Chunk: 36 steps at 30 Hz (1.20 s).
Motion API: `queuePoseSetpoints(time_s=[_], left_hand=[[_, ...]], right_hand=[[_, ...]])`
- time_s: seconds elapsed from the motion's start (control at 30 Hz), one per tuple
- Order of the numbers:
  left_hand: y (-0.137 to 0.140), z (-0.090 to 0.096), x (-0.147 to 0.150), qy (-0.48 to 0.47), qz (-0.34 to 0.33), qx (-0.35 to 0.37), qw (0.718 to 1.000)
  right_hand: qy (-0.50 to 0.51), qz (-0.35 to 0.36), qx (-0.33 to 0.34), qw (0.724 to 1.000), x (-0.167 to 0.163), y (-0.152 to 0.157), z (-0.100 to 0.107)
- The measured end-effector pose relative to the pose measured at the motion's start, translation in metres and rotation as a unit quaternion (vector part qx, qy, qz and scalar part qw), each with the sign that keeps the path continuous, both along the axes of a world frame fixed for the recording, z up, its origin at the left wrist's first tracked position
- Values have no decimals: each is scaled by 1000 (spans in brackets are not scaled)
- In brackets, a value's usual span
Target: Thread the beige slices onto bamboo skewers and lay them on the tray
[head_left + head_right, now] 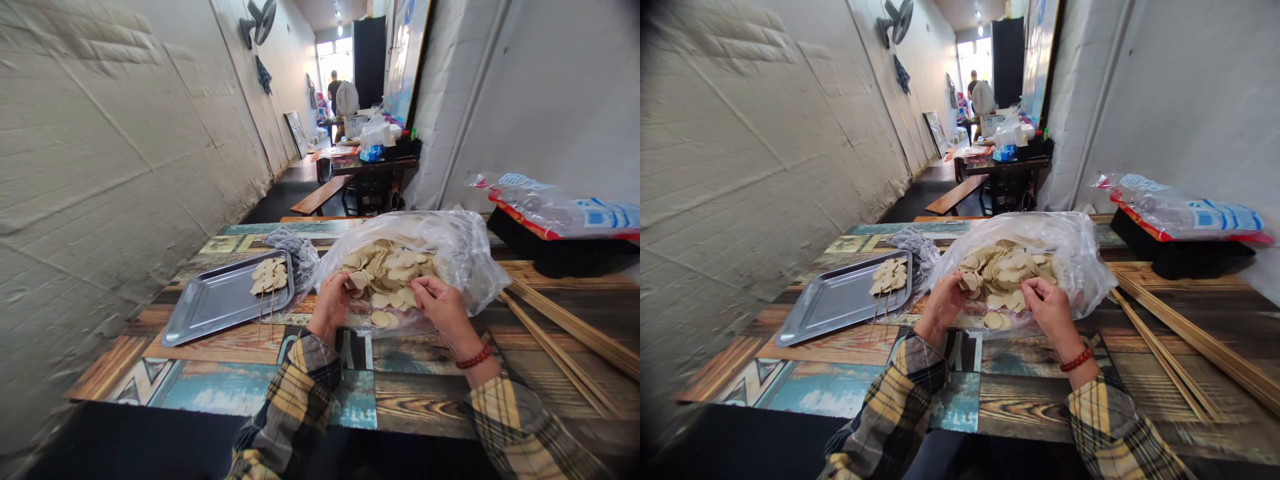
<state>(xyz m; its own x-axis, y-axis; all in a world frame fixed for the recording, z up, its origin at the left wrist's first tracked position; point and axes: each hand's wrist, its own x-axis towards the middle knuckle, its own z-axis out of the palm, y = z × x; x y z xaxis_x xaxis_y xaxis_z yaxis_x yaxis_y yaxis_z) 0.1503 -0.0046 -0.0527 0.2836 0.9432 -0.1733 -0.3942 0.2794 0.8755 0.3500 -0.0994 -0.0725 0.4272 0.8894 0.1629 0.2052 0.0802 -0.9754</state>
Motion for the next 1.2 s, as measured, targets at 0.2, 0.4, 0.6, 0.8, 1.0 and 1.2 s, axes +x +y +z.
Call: queuePoseSetpoints(time_s=[0.2,0.4,0.6,0.8,1.0,1.2], left_hand=[[-2,1,-1,33,31,68,997],[-7,-6,5,152,105,270,945],[-17,-12,9,304,-144,378,863],[1,-15,1,346,-33,317,883],[-8,-17,6,485,-56,393,779],[-18,-18,11,482,-50,408,774]], right_hand=[[1,-1,-1,1000,0,-1,1],[3,-3,2,1000,-2,-1,3],[2,-2,-1,1000,-1,-2,3],[13,1,2,1000,0,-1,3],[28,-2,7,1000,1,1,1],[28,1,12,1000,2,0,-1]])
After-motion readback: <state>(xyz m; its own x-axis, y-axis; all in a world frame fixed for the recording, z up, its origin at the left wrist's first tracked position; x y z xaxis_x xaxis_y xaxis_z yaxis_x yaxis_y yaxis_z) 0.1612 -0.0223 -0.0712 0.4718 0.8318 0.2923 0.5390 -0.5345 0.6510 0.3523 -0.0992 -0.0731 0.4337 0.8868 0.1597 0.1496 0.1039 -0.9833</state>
